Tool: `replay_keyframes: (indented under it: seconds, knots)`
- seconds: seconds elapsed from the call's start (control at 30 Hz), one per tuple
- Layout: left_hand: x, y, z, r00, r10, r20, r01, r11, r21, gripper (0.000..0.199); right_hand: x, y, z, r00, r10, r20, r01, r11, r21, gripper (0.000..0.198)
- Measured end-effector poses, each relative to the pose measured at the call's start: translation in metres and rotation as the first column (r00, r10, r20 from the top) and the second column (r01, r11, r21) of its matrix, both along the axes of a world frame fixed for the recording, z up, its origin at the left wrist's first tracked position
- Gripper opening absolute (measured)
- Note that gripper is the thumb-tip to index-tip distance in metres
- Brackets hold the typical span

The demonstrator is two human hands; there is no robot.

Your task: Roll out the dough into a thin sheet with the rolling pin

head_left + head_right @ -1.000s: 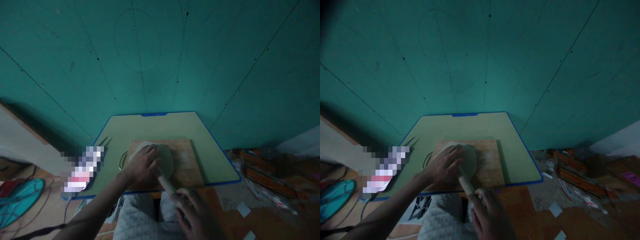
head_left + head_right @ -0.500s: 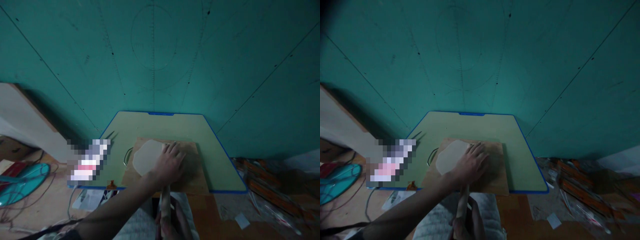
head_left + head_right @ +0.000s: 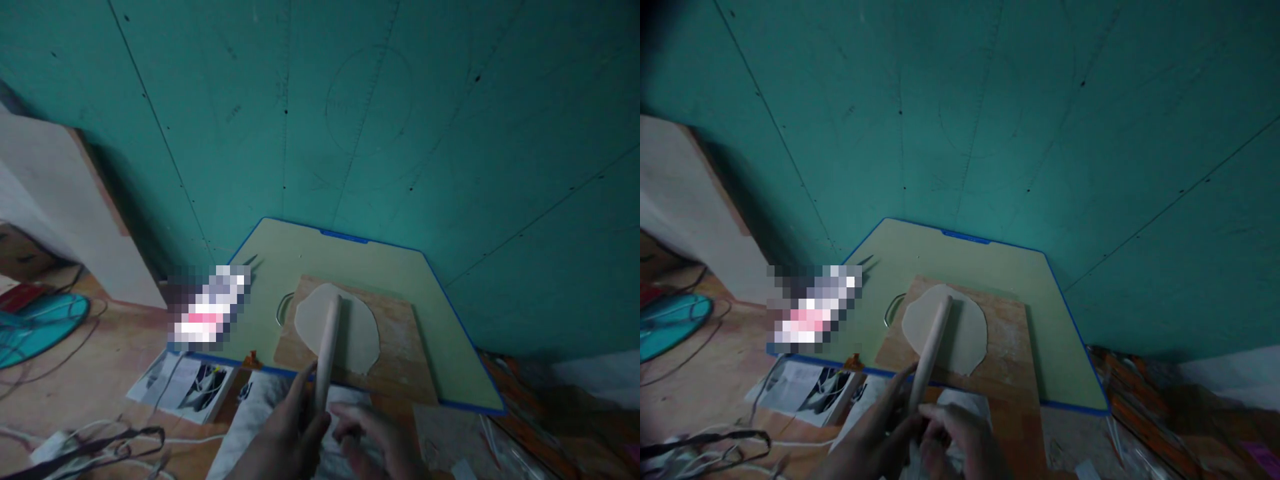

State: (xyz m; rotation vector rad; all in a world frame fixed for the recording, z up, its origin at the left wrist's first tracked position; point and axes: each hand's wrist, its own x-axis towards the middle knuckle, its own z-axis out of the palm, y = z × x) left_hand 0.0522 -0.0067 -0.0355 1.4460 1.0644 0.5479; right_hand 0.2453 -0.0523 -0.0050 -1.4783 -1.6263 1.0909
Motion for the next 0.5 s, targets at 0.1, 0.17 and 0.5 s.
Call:
replay_keyframes:
  seconds: [0.1,0.17,0.5]
  knots:
    - [0.001,-0.001,-0.012,1.0,0.009,-0.004,-0.009,0.995,0.1,0.058,0.026,0.045,0.027,0.994,-0.11,-0.021,0.112,0.973,0.203,0.037]
    - [0.001,-0.003,-0.017,1.0,-0.008,0.004,0.007,0.989,0.15,0.057,0.031,0.082,0.038,0.986,-0.131,-0.101,0.158,0.931,0.329,0.036]
    - [-0.01,0.014,0.001,0.998,-0.056,-0.013,0.057,0.99,0.127,0.051,-0.005,0.167,0.017,0.892,0.129,-0.434,-0.056,0.983,0.177,0.043]
